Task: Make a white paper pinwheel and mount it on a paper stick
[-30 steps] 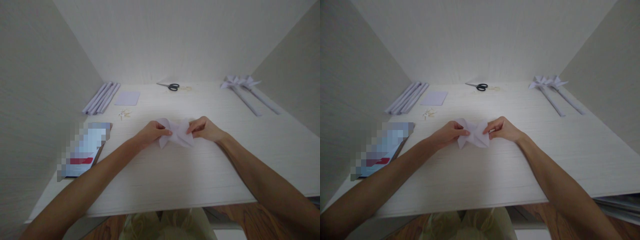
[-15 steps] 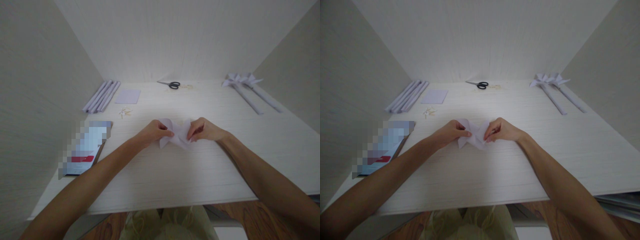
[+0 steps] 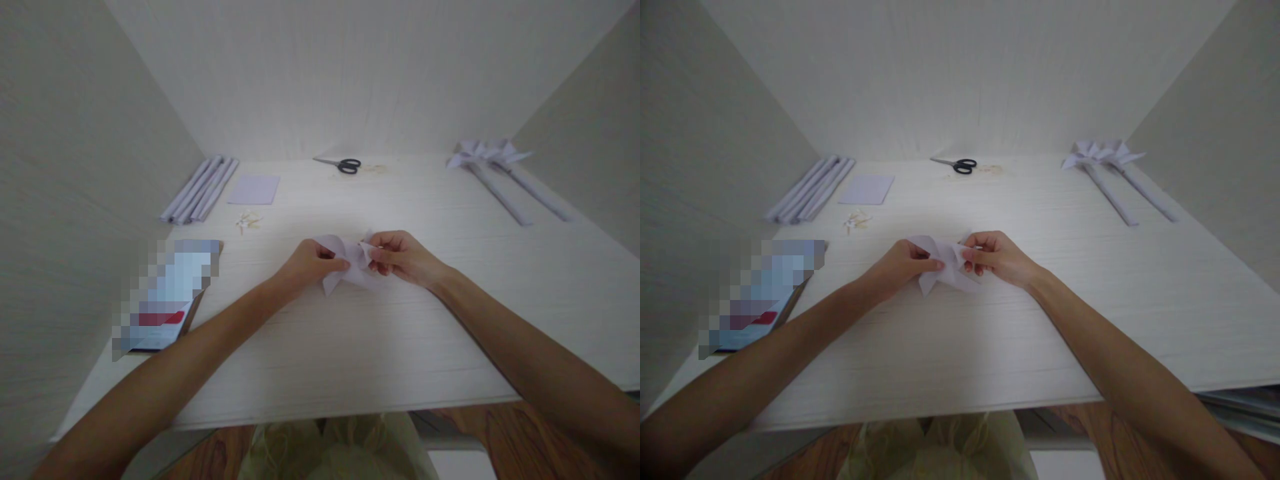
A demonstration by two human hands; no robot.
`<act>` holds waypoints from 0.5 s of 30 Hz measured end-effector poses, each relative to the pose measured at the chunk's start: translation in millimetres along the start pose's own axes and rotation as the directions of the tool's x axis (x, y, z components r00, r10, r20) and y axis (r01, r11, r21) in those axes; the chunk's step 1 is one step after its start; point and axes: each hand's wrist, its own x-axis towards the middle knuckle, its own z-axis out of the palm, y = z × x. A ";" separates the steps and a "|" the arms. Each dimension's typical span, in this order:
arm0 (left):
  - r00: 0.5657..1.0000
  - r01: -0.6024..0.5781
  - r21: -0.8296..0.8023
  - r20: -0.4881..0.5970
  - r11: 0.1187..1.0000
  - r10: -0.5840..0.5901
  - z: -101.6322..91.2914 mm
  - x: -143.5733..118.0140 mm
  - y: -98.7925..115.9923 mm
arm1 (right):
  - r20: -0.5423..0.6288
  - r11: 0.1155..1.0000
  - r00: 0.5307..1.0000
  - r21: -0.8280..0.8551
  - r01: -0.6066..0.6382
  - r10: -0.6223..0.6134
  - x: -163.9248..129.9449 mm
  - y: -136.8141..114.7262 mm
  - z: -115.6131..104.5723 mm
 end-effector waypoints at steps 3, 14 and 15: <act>1.000 -0.004 0.005 -0.006 1.000 0.004 0.2 -0.6 0.3 | -0.025 0.998 0.999 0.045 0.032 -0.031 -0.7 -0.5 1.9; 1.000 -0.010 -0.006 0.003 1.000 0.010 1.9 0.0 -1.0 | -0.020 0.997 0.999 -0.077 0.033 -0.034 -0.8 -1.6 8.4; 1.000 -0.010 -0.007 0.002 1.000 0.010 2.1 -0.1 -0.7 | -0.019 0.995 0.999 -0.095 0.036 -0.038 -0.7 -1.4 8.6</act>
